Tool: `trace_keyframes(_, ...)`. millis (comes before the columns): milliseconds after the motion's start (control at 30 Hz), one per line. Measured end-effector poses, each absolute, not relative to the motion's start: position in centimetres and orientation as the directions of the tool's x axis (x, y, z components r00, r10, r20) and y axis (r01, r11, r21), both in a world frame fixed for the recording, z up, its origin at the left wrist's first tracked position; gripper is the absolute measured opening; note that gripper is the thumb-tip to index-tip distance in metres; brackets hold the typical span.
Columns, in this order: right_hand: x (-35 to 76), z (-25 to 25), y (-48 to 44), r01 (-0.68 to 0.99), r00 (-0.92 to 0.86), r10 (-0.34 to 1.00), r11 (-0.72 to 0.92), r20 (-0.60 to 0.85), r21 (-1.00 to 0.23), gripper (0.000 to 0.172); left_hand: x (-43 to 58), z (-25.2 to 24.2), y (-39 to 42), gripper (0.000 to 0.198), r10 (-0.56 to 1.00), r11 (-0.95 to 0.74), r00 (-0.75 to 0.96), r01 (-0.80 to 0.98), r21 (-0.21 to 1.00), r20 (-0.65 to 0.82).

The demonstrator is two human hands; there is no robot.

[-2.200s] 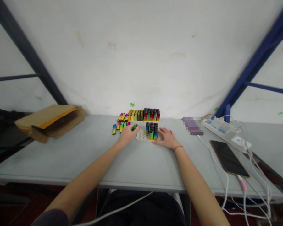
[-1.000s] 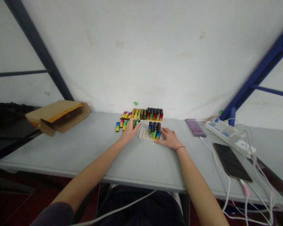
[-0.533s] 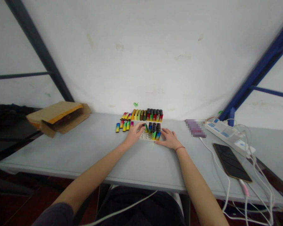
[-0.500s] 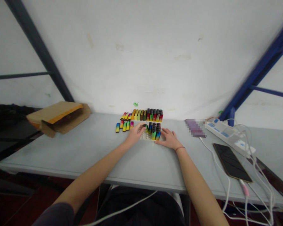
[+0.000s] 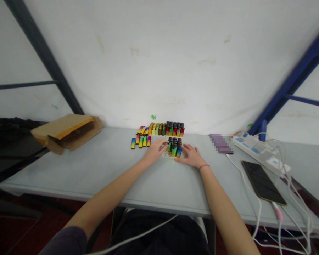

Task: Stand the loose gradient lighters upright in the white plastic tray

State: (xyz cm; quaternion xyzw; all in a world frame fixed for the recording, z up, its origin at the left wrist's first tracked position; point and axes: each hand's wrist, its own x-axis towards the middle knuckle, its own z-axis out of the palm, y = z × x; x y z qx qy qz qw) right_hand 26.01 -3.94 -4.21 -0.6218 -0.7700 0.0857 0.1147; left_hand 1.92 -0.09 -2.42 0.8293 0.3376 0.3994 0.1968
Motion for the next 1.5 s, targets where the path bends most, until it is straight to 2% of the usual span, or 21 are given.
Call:
trace_keyframes(100, 26.0, -4.1, -4.0, 0.935, -0.201, 0.978, 0.211, 0.064, -0.285, 0.086, 1.3, -1.5, -0.3, 0.03, 0.732, -0.663, 0.406, 0.61, 0.434, 0.547)
trace_keyframes(233, 26.1, -4.1, -4.0, 0.931, -0.204, 0.977, 0.215, 0.067, -0.294, 0.085, -0.6, -1.0, 0.7, 0.035, 0.849, -0.38, 0.211, 0.881, 0.283, 0.484)
trace_keyframes(367, 26.1, -4.1, -3.9, 0.932, -0.201, 0.978, 0.21, 0.06, -0.296, 0.085, -2.1, -1.7, 1.8, 0.031, 0.891, -0.302, 0.207, 0.935, 0.187, 0.405)
trace_keyframes(600, 26.0, -4.1, -3.9, 0.939, -0.194, 0.98, 0.201, 0.052, -0.281, 0.088, -1.5, -2.1, 1.4, 0.031, 0.905, -0.313, 0.251, 0.939, 0.141, 0.342)
trace_keyframes(767, 25.9, -4.0, -4.0, 0.941, -0.19, 0.98, 0.197, 0.052, -0.274, 0.084, -1.2, -2.1, 1.6, 0.033, 0.91, -0.34, 0.283, 0.927, 0.156, 0.303)
trace_keyframes(833, 25.9, -4.0, -4.0, 0.941, -0.189, 0.981, 0.196, 0.05, -0.275, 0.085, -1.1, -2.1, 1.8, 0.028, 0.901, -0.371, 0.295, 0.905, 0.21, 0.318)
trace_keyframes(1033, 26.1, -4.2, -3.8, 0.94, -0.2, 0.977, 0.212, 0.07, -0.267, 0.086, -0.7, -2.1, 2.0, 0.023, 0.897, -0.418, 0.197, 0.67, 0.613, 0.396)
trace_keyframes(1133, 26.2, -4.3, -3.8, 0.939, -0.21, 0.974, 0.224, 0.082, -0.26, 0.084, -0.6, -1.9, 1.6, 0.021, 0.926, -0.359, 0.138, 0.613, 0.704, 0.353)
trace_keyframes(1300, 26.3, -4.4, -3.8, 0.939, -0.216, 0.973, 0.229, 0.079, -0.257, 0.082, -0.8, -1.5, 1.1, 0.04, 0.948, -0.275, 0.068, 0.665, 0.695, 0.31)
trace_keyframes(1500, 26.4, -4.4, -3.7, 0.947, -0.199, 0.978, 0.207, 0.057, -0.246, 0.084, -0.9, -1.2, 1.0, 0.039, 0.941, -0.275, 0.071, 0.731, 0.624, 0.331)
